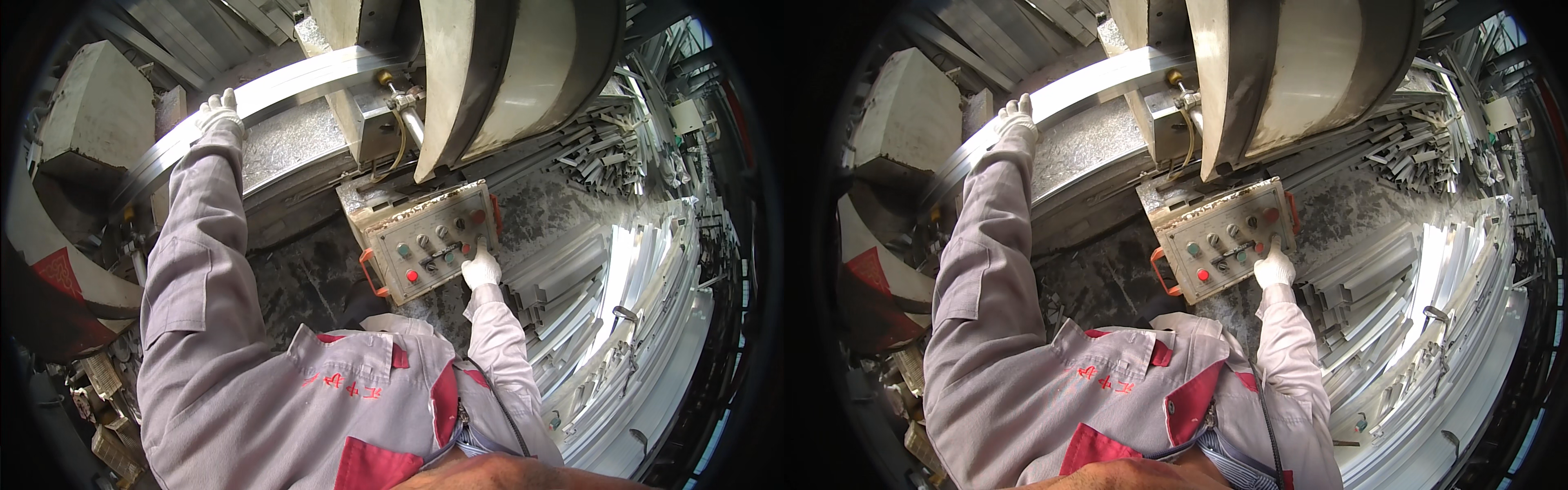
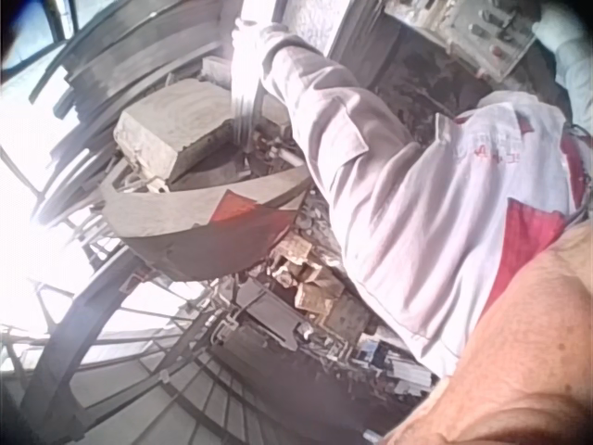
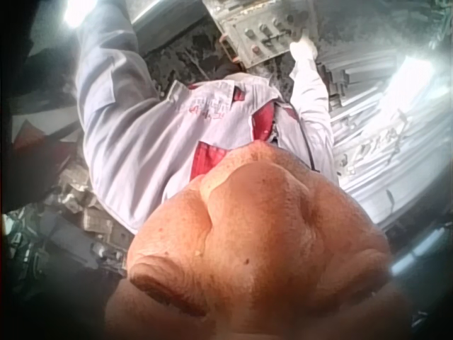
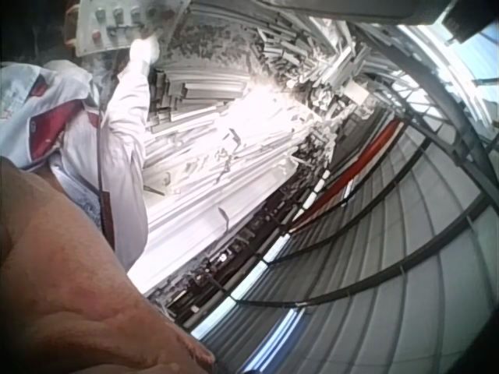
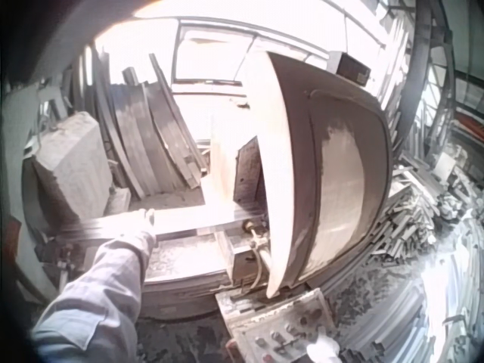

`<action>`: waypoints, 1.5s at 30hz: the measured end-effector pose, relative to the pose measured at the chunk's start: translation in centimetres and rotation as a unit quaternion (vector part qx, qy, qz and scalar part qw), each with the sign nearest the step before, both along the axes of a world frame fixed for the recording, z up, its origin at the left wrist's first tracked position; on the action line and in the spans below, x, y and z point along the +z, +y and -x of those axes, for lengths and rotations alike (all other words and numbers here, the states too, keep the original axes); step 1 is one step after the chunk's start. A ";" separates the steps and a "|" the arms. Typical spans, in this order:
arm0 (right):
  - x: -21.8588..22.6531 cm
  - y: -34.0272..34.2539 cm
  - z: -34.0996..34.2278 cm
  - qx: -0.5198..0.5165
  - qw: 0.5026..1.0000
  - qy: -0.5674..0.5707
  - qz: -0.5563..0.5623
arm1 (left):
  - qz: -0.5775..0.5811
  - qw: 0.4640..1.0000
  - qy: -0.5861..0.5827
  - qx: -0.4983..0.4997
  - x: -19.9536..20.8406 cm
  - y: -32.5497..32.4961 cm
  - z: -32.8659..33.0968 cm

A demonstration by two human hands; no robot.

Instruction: The person selects a long metal profile from a rack, carries it to a cutting machine, and secures it in the clamp. They then operate the machine's control panel to cut the profile. The person repeats this process with another profile.

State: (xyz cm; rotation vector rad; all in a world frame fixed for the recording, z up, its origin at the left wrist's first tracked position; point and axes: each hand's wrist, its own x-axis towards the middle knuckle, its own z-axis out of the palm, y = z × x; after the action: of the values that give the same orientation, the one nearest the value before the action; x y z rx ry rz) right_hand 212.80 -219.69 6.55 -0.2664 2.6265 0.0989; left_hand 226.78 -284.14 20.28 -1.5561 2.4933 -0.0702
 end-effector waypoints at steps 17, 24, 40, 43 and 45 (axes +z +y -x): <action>0.1 0.1 0.2 -0.030 0.999 -0.011 0.008 | 0.023 0.999 -0.002 -0.023 -1.5 -0.6 -0.2; -1.8 1.2 0.2 0.027 0.997 0.054 0.039 | 0.055 0.998 0.011 -0.011 -3.4 -1.7 -0.3; -3.3 2.0 0.7 0.043 0.994 0.082 0.059 | 0.029 0.996 0.080 0.005 -2.5 -1.1 -0.6; -2.8 1.4 0.6 0.055 0.993 0.084 0.058 | 0.034 0.997 0.071 0.011 -2.2 -0.9 -1.1; -2.1 1.3 0.3 0.050 0.995 0.070 0.048 | 0.038 0.997 0.063 -0.005 -1.9 -0.6 -1.0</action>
State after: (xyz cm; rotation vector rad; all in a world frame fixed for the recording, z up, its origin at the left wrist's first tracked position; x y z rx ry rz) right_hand 212.47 -218.40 4.49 -0.4386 2.7600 0.0256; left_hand 227.82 -284.77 18.38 -1.6241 2.6245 -0.0717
